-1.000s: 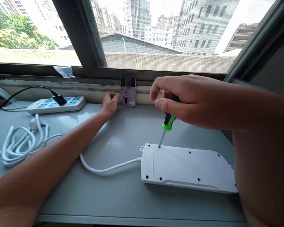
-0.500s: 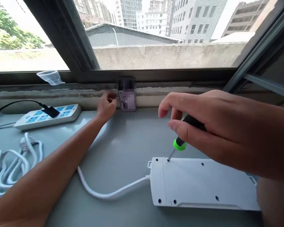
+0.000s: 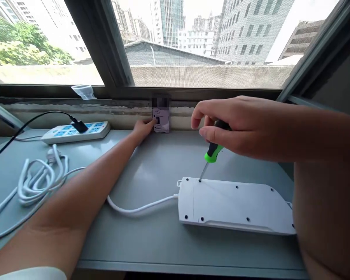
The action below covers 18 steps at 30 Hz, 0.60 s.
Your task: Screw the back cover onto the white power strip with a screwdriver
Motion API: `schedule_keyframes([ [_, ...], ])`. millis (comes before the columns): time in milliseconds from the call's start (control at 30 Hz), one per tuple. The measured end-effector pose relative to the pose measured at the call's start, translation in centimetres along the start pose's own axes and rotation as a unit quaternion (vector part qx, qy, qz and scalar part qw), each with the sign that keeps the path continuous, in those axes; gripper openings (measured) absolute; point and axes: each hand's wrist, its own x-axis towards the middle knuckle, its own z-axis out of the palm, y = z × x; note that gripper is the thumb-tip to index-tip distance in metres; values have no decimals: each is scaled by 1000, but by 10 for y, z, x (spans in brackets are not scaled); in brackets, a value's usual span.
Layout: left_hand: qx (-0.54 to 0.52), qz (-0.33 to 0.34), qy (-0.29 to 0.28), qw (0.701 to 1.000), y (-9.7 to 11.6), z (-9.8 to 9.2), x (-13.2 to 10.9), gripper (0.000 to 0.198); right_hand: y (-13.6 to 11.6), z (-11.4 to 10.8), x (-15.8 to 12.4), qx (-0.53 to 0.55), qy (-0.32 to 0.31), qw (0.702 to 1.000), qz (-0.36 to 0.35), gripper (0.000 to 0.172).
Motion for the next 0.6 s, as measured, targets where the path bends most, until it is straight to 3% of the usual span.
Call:
schedule_keyframes([
  [233,-51,14,24,998,-7,1,-1,46,-3,1,1,-12,-7,1000,-12,25],
  [433,-56,26,16,998,-9,1,0,44,-10,0,-2,-19,-34,999,-19,40],
  [600,-49,36,16,998,-10,4,1,41,-16,8,-6,-20,29,999,-26,45],
])
